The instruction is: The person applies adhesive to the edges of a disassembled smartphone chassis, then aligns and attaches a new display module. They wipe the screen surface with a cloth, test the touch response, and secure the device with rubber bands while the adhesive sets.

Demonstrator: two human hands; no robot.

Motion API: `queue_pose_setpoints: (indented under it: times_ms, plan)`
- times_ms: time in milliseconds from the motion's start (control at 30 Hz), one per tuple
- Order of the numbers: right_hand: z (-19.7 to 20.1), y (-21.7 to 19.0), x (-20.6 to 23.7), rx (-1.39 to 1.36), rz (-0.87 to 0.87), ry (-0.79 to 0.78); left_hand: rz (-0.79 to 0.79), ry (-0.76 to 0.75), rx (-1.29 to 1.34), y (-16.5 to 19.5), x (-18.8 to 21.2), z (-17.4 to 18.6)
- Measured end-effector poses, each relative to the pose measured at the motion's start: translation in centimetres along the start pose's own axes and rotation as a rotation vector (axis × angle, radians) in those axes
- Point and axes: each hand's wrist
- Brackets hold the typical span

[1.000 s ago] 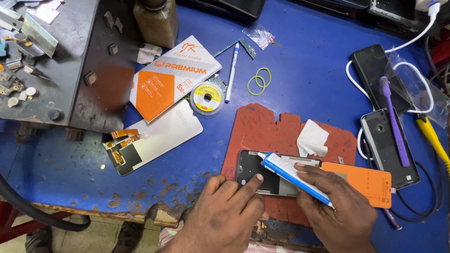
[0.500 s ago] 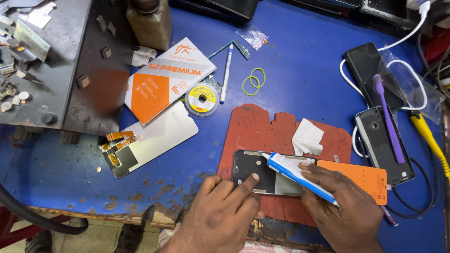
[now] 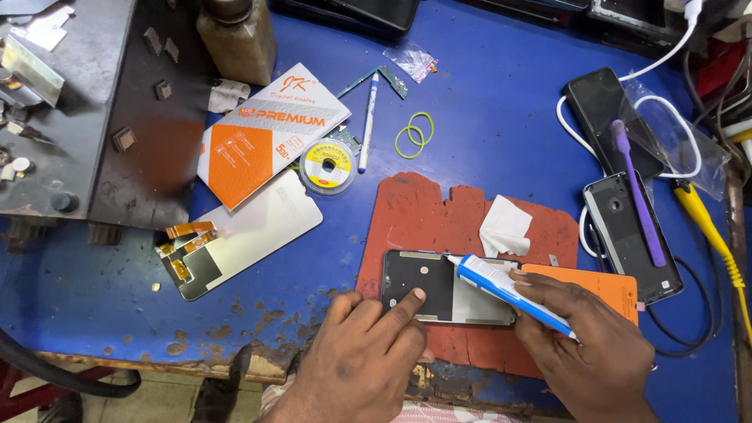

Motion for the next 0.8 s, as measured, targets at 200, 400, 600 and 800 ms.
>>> queue_pose_setpoints:
  times_ms: [200, 400, 600, 800]
  plan:
    - [0.4, 0.5, -0.1, 0.053, 0.002, 0.019, 0.011, -0.004, 0.009, 0.0, 0.0, 0.0]
    - [0.7, 1.1, 0.0, 0.051, 0.034, 0.038, 0.007, -0.001, -0.001, 0.0, 0.0, 0.0]
    - [1.2, 1.7, 0.1, 0.068, 0.038, 0.045, 0.006, 0.016, -0.007, -0.1, 0.0, 0.0]
    - [1.6, 2.2, 0.2, 0.130, -0.039, 0.042, -0.008, 0.012, -0.012, -0.2, 0.0, 0.1]
Point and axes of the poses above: each hand's wrist, its own x-axis away from the middle knuckle, its own z-axis out of the back of the hand, y = z × x, and after that the axes turned 13 degrees about -z, right-handed
